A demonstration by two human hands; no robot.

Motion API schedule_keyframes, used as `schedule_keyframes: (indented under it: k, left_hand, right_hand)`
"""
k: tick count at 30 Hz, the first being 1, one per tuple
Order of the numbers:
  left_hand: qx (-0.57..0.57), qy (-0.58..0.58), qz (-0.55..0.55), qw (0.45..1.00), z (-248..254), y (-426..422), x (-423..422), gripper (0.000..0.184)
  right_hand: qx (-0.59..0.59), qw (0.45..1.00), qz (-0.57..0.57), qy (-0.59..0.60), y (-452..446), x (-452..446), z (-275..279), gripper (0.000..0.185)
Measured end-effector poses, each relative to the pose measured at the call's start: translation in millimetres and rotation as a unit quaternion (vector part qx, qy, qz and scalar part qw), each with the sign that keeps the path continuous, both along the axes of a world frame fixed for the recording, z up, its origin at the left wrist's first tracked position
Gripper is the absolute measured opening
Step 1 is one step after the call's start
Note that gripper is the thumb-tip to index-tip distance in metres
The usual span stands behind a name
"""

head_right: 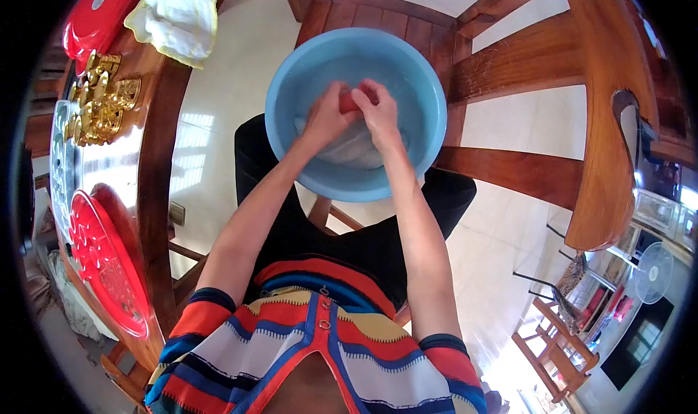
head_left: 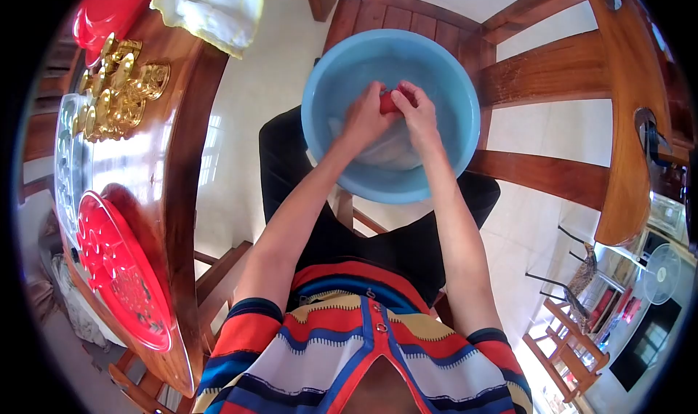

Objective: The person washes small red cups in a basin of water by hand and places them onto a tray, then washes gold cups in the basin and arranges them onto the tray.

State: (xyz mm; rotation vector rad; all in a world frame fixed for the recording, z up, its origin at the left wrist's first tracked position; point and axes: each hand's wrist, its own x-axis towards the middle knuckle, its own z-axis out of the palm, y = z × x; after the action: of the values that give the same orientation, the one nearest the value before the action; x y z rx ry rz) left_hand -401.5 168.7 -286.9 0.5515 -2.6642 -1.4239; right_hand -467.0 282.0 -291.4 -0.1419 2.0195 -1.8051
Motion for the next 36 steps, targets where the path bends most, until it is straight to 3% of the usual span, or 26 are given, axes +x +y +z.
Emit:
schedule_keyframes:
  k: [2,6,8,12,14,20,23,36]
  left_hand:
    - [-0.025,0.132,0.000,0.991,1,5,4,0.039]
    - [-0.032,0.120,-0.033,0.992,6,9,9,0.036]
    - [-0.011,0.049,-0.020,0.999,12,10,13,0.035]
    - [-0.045,0.025,-0.010,0.999,27,11,17,0.042]
    - [-0.067,0.045,-0.018,0.997,29,10,18,0.039]
    - [-0.157,0.009,-0.035,0.987,55,16,23,0.046]
    - [-0.159,-0.009,-0.042,0.986,59,16,24,0.054]
    - [-0.117,0.032,-0.063,0.991,48,15,26,0.048]
  right_hand:
    - [-0.061,0.997,0.003,-0.037,4,6,-9,0.048]
    - [-0.065,0.996,0.023,-0.050,9,16,-3,0.047]
    - [-0.065,0.993,0.044,-0.093,11,21,2,0.046]
    - [-0.093,0.987,-0.014,-0.129,11,27,5,0.044]
    - [-0.209,0.936,-0.054,-0.278,13,26,1,0.037]
    - [-0.313,0.886,0.006,-0.341,21,32,14,0.027]
    - [-0.351,0.866,-0.011,-0.356,24,34,10,0.027]
    - [-0.311,0.889,-0.007,-0.336,24,38,6,0.031]
